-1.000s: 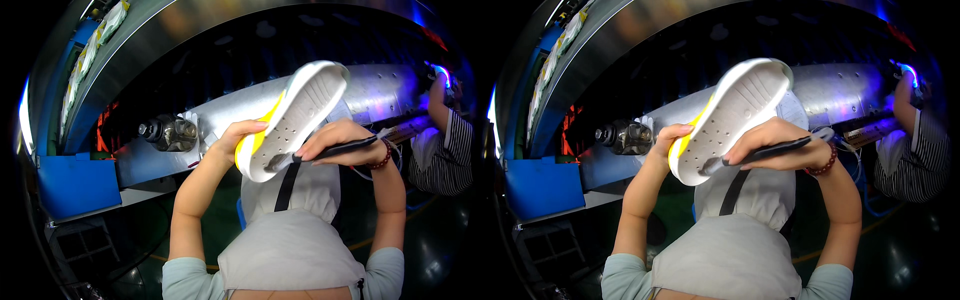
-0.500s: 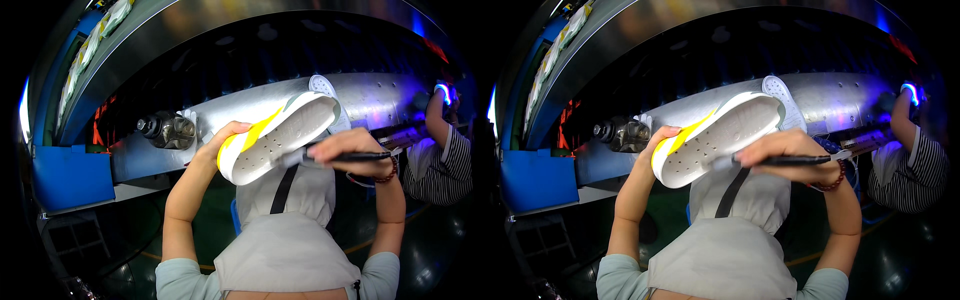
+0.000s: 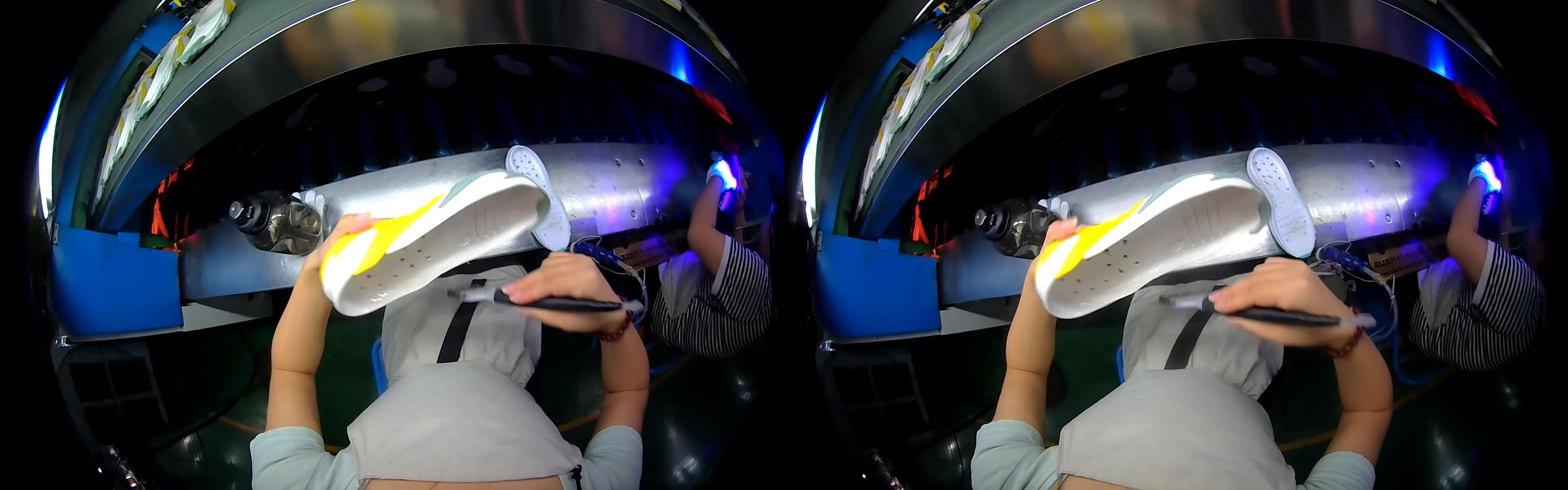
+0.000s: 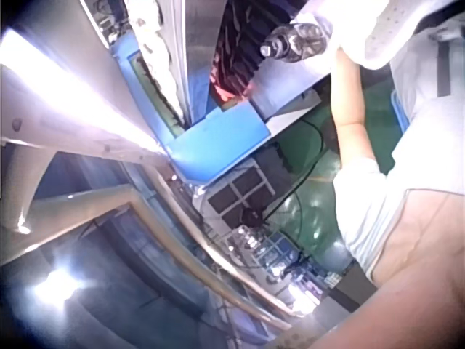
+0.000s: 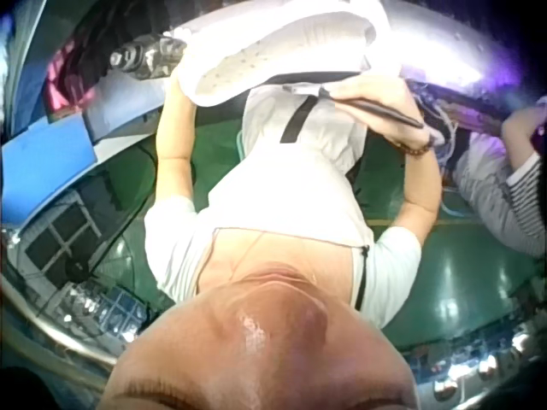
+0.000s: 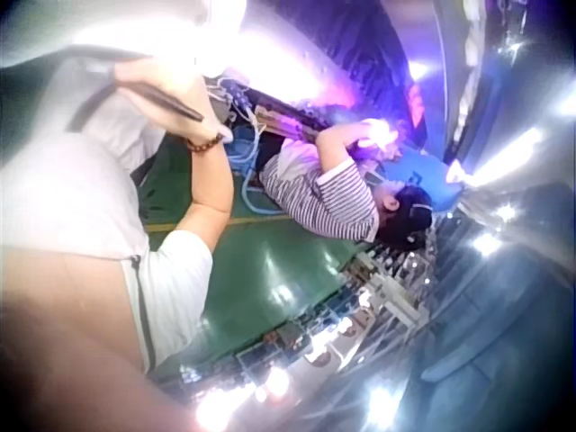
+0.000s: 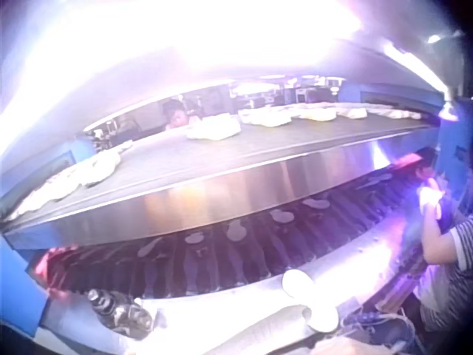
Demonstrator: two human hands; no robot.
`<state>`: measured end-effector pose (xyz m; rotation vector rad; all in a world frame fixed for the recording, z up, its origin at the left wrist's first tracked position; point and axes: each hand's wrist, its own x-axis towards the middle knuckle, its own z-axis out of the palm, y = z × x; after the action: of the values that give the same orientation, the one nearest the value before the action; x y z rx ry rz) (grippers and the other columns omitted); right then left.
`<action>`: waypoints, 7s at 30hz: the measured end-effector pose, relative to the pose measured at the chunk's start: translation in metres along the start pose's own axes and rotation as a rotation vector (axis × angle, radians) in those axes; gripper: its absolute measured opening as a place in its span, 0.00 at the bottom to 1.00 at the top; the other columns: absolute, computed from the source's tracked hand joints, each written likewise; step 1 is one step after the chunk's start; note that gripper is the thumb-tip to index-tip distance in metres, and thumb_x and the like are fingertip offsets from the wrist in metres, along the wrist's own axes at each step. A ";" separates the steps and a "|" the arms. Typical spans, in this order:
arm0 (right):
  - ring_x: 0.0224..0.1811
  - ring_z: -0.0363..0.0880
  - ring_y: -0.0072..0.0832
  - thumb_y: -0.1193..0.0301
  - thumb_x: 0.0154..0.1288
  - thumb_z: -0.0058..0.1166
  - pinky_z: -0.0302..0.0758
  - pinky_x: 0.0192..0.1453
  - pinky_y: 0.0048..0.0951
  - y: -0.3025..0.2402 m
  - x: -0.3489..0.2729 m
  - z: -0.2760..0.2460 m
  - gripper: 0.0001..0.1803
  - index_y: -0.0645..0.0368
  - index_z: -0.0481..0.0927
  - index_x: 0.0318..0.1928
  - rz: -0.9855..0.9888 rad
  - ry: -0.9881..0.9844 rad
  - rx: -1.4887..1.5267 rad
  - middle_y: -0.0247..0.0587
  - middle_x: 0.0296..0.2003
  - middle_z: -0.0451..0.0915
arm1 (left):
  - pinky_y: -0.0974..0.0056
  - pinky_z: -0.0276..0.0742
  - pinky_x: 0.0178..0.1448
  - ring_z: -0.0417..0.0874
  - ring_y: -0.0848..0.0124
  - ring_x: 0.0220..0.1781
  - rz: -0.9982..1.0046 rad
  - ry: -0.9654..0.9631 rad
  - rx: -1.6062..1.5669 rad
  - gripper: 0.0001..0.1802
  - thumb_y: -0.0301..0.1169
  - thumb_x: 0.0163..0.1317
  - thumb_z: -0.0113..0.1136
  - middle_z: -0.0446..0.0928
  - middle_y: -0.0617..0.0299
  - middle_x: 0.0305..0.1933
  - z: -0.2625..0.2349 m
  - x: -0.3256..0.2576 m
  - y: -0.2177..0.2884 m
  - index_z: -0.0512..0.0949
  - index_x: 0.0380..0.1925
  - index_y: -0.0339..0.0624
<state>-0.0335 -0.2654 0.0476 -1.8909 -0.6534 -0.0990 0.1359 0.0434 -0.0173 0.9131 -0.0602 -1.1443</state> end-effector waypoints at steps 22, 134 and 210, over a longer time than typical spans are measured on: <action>0.30 0.75 0.31 0.78 0.39 0.58 0.71 0.37 0.27 0.011 0.019 0.028 0.08 0.60 0.77 0.26 -0.160 0.136 0.031 0.39 0.25 0.76 | 0.48 0.69 0.52 0.71 0.50 0.50 0.433 -0.004 -0.314 0.49 0.72 0.46 0.19 0.68 0.51 0.50 0.091 0.050 -0.030 0.58 0.57 0.47; 0.14 0.62 0.08 0.77 0.50 0.54 0.57 0.15 0.10 0.095 0.017 -0.010 0.07 0.62 0.78 0.33 0.347 0.580 0.530 0.30 0.20 0.75 | 0.48 0.70 0.50 0.74 0.51 0.47 0.032 -0.024 -0.196 0.30 0.44 0.59 0.37 0.66 0.42 0.51 0.104 0.038 -0.022 0.58 0.54 0.29; 0.45 0.72 0.29 0.84 0.51 0.48 0.66 0.53 0.28 0.101 -0.075 -0.057 0.10 0.66 0.75 0.37 0.257 0.854 0.896 0.46 0.41 0.75 | 0.48 0.63 0.56 0.67 0.51 0.54 0.069 -0.073 -0.482 0.48 0.70 0.48 0.24 0.61 0.50 0.58 0.086 0.135 -0.123 0.50 0.61 0.46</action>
<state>-0.0355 -0.3721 -0.0401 -0.9003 0.1488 -0.3565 0.0637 -0.1286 -0.0944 0.4375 0.1202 -1.0640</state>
